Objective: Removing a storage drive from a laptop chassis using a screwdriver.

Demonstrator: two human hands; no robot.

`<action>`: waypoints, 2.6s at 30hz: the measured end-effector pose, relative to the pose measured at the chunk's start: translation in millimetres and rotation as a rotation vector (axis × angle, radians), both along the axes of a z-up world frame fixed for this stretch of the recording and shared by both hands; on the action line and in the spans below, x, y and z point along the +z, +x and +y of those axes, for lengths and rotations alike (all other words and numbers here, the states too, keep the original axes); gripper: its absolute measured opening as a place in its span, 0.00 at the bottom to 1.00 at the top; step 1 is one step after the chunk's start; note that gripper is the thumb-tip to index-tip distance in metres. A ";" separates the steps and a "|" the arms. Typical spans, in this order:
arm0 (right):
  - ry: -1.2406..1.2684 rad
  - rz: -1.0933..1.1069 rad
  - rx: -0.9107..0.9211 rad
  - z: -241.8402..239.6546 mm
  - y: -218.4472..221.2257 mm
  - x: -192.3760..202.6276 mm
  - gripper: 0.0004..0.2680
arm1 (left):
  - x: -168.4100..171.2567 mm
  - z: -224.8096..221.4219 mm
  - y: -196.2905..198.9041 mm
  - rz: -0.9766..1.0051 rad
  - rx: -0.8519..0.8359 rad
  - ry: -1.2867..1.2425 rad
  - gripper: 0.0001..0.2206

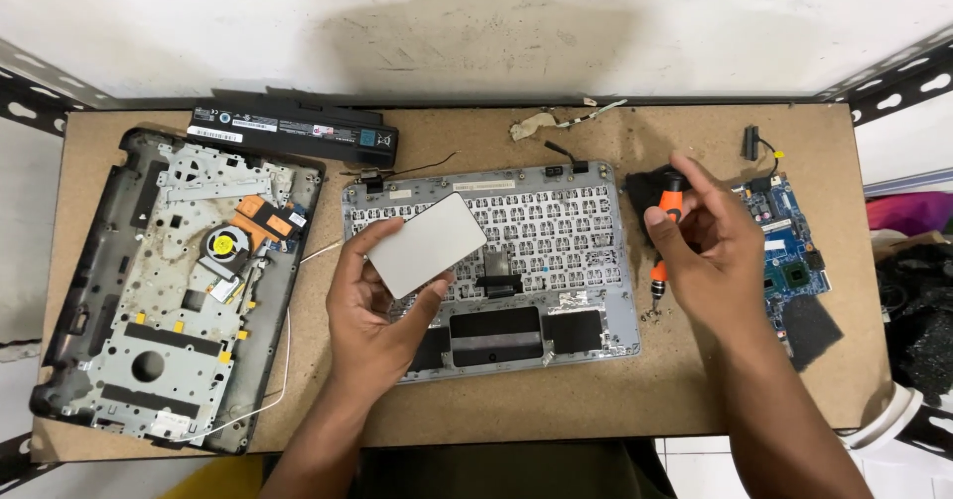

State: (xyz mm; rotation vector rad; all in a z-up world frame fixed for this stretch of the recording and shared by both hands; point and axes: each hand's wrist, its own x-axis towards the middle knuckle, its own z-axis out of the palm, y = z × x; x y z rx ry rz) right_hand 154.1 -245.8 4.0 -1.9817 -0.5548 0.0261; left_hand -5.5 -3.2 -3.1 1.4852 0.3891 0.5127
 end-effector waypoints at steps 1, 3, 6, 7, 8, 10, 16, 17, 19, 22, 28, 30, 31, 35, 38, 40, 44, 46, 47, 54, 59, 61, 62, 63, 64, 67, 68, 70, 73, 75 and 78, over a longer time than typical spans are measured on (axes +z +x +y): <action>0.000 -0.002 0.000 -0.3 0.8 -1.0 0.18 | -0.2 0.2 -0.1 -0.002 0.000 0.000 0.26; -0.032 -0.061 -0.013 -1.6 2.0 -3.0 0.17 | -0.7 0.3 -0.4 0.000 -0.008 0.009 0.26; -0.057 -0.069 -0.067 -2.1 3.4 -1.3 0.18 | -2.1 0.6 -0.2 -0.011 -0.004 0.030 0.26; -0.058 -0.070 -0.068 -3.0 3.9 0.0 0.18 | -1.6 0.5 -0.3 -0.012 -0.004 0.029 0.26; -0.068 -0.075 -0.097 -3.8 4.4 1.2 0.18 | -1.2 0.4 -0.3 -0.007 -0.003 0.025 0.26; -0.078 -0.080 -0.125 -3.8 5.4 4.8 0.18 | -0.7 0.4 -0.8 -0.002 -0.002 0.020 0.26; -0.192 -0.066 -0.228 -2.4 9.6 14.7 0.16 | 1.1 -0.5 0.3 -0.017 -0.005 0.030 0.26; -0.213 -0.028 -0.231 -2.7 10.7 14.3 0.16 | 0.5 -0.5 0.3 -0.017 -0.004 0.037 0.26; -0.233 0.011 -0.236 -4.3 13.0 11.0 0.17 | -0.1 -0.3 0.3 -0.017 -0.004 0.045 0.26; -0.240 0.010 -0.215 -7.3 14.5 5.8 0.17 | -1.6 -0.4 0.5 -0.001 0.007 0.045 0.26; -0.292 0.060 -0.207 -6.4 15.3 -1.7 0.18 | -9.5 1.3 1.1 0.001 -0.019 0.074 0.26; -0.248 -0.100 -0.225 -8.6 17.9 -13.3 0.15 | -15.3 4.5 4.7 -0.128 -0.046 0.088 0.27; -0.247 -0.102 -0.227 -8.9 18.3 -15.6 0.15 | -16.0 4.5 4.2 -0.131 -0.047 0.088 0.27; -0.262 -0.111 -0.216 -5.9 16.5 -16.4 0.17 | -13.5 5.6 3.0 -0.113 -0.021 0.083 0.27; -0.270 -0.098 -0.208 -5.0 14.9 -17.1 0.18 | -12.0 6.6 2.0 -0.119 -0.013 0.072 0.28; -0.286 -0.095 -0.210 -5.1 16.6 -21.2 0.18 | -11.8 7.6 2.4 -0.121 -0.006 0.065 0.28; -0.354 -0.137 -0.226 -5.9 17.0 -29.4 0.17 | -13.7 7.1 3.0 -0.122 -0.004 0.046 0.28; -0.382 -0.147 -0.224 -6.1 15.3 -29.6 0.16 | -14.6 6.2 2.5 -0.121 -0.001 0.045 0.28; -0.380 -0.156 -0.207 -5.8 15.0 -28.7 0.15 | -14.2 6.0 2.6 -0.110 0.007 0.039 0.28; -0.362 -0.164 -0.223 -3.6 14.4 -31.1 0.11 | -12.3 5.9 2.5 -0.092 0.031 0.041 0.28; -0.343 -0.218 -0.272 -8.9 19.7 -18.6 0.10 | -9.4 4.1 1.6 -0.078 0.039 0.060 0.28; -0.362 -0.328 -0.279 -10.4 19.6 -10.9 0.11 | -8.0 3.4 1.4 -0.079 0.045 0.065 0.28; -0.375 -0.323 -0.270 -7.9 16.6 -4.8 0.13 | -7.9 3.6 0.8 -0.072 0.051 0.075 0.28; -0.388 -0.319 -0.261 -5.4 13.6 1.3 0.15 | -7.7 3.7 0.2 -0.065 0.057 0.085 0.28; -0.386 -0.323 -0.264 -5.8 15.3 -0.4 0.15 | -7.7 3.3 0.7 -0.069 0.056 0.086 0.28; -0.442 -0.252 -0.213 -4.5 14.5 -4.1 0.19 | -7.1 3.1 -2.3 -0.064 0.054 0.095 0.28; -0.438 -0.212 -0.218 -2.6 12.2 -2.7 0.19 | -5.9 3.7 -4.3 -0.056 0.051 0.103 0.28; -0.429 -0.196 -0.234 1.1 11.7 5.7 0.20 | -4.0 3.3 -2.1 -0.073 0.045 0.114 0.28; -0.368 -0.190 -0.257 0.7 10.7 7.8 0.21 | -2.4 0.4 -3.7 -0.014 0.056 0.130 0.28; -0.307 -0.087 -0.269 -8.5 16.5 -7.9 0.16 | -1.6 -0.1 -6.2 -0.017 0.040 0.134 0.28; -0.210 -0.160 -0.288 -24.8 30.2 -27.6 0.07 | 5.3 -0.8 -8.0 -0.027 0.060 0.175 0.27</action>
